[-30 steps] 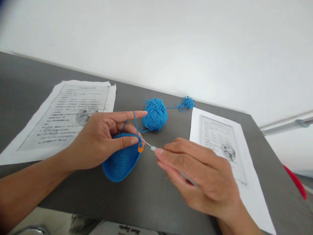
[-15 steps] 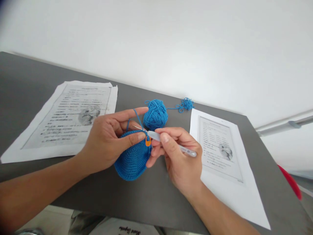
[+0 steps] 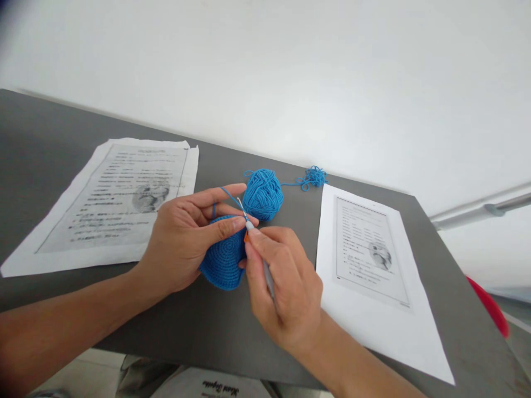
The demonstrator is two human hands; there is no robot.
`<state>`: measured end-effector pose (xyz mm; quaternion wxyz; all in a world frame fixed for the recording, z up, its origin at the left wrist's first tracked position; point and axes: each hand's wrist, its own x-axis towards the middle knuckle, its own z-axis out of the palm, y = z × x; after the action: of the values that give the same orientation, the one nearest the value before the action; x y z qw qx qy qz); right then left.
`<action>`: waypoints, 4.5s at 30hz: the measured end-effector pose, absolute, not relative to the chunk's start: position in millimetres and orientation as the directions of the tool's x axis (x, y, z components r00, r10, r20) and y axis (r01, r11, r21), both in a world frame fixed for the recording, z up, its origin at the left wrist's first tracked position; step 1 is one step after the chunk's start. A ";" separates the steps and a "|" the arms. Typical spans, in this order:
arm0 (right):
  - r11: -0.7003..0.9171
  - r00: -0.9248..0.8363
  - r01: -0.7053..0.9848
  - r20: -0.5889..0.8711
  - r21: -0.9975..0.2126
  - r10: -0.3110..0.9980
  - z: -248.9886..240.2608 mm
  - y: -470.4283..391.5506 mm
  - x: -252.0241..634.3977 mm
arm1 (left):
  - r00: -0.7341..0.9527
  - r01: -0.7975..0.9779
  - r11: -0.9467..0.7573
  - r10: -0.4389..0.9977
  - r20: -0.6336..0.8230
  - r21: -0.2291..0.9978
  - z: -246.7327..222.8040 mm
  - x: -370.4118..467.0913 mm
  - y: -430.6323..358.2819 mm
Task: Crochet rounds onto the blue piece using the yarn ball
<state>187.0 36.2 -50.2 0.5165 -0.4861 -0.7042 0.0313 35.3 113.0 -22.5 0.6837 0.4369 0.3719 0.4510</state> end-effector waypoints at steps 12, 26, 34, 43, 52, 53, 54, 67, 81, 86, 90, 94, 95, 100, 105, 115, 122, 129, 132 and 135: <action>0.704 -0.305 0.638 0.737 -0.313 0.604 -30.3 36.5 209.5 | 0.561 -0.423 0.436 0.814 -0.149 0.795 -11.6 19.7 120.3; 0.738 -0.310 0.520 0.710 -0.431 0.633 -23.6 42.9 243.9 | 0.658 -0.269 0.481 0.725 -0.205 0.835 -17.8 14.1 135.2; 0.721 -0.319 0.488 0.668 -0.492 0.672 -19.3 42.7 255.3 | 0.664 -0.185 0.502 0.698 -0.269 0.845 -16.1 10.9 138.8; 0.684 -0.349 0.500 0.599 -0.531 0.721 -5.0 39.3 257.5 | 0.668 -0.121 0.476 0.688 -0.283 0.871 -15.9 10.2 143.8; 0.643 -0.395 0.545 0.512 -0.537 0.763 4.2 35.1 265.1 | 0.682 -0.054 0.402 0.683 -0.260 0.914 -16.3 10.2 146.4; 0.641 -0.381 0.546 0.521 -0.540 0.764 2.8 34.4 265.8 | 0.683 -0.049 0.400 0.682 -0.261 0.915 -16.2 9.9 146.4; 0.641 -0.364 0.544 0.536 -0.542 0.762 1.1 33.9 266.1 | 0.683 -0.044 0.395 0.682 -0.261 0.917 -15.8 9.6 146.4; 0.606 -0.401 0.591 0.459 -0.531 0.793 10.2 30.1 265.8 | 0.693 -0.023 0.394 0.669 -0.269 0.919 -15.1 9.4 148.0; 0.447 -0.149 0.236 0.422 -0.863 0.894 -10.5 37.1 258.7 | 0.696 -0.004 0.371 0.668 -0.264 0.929 -12.7 7.4 146.0; 0.115 -0.008 -0.207 0.120 -0.972 0.993 -15.8 43.7 247.4 | 0.691 -0.087 0.338 0.698 -0.188 0.937 -13.9 9.3 142.6; -0.021 -0.006 -0.424 -0.020 -0.905 1.000 -21.9 52.9 232.6 | 0.573 -0.137 0.235 0.811 -0.116 0.962 -18.1 16.6 135.1; 0.033 0.039 -0.465 0.016 -0.885 0.999 -29.8 55.3 215.3 | 0.475 -0.159 0.170 0.877 -0.076 0.973 -22.5 24.5 125.4; 0.051 0.047 -0.456 0.033 -0.888 0.998 -31.2 54.9 212.0 | 0.481 -0.159 0.169 0.874 -0.073 0.973 -23.3 25.7 123.3; 0.106 0.087 -0.384 0.079 -0.917 0.993 -33.2 51.8 205.7 | 0.517 -0.174 0.221 0.850 -0.102 0.960 -26.1 27.5 118.1; 0.198 0.158 -0.331 0.152 -0.923 0.976 -32.3 51.6 206.8 | 0.549 -0.202 0.282 0.826 -0.130 0.938 -26.4 28.1 117.8; 0.193 0.089 -0.281 0.175 -0.940 0.981 -33.2 51.5 217.9 | 0.533 -0.120 0.313 0.821 -0.205 0.942 -21.4 25.0 117.5; 0.250 0.029 -0.139 0.248 -0.958 0.968 -28.9 51.2 230.3 | 0.556 -0.165 0.385 0.797 -0.237 0.908 -17.0 24.3 116.9; 0.313 -0.041 -0.009 0.313 -0.950 0.949 -27.7 47.5 246.1 | 0.575 -0.133 0.361 0.787 -0.225 0.923 -16.8 23.3 117.4; 0.346 -0.073 0.032 0.343 -0.938 0.937 -26.1 46.1 252.7 | 0.577 -0.105 0.349 0.784 -0.229 0.931 -16.3 22.9 117.5; 0.377 -0.099 0.062 0.370 -0.924 0.924 -22.9 44.9 256.9 | 0.578 -0.084 0.345 0.781 -0.236 0.935 -16.6 22.8 117.9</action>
<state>256.9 44.9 -22.9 0.5438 -0.3932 -0.6266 0.3964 22.8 117.9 -16.6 0.7395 0.4920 0.3542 0.2927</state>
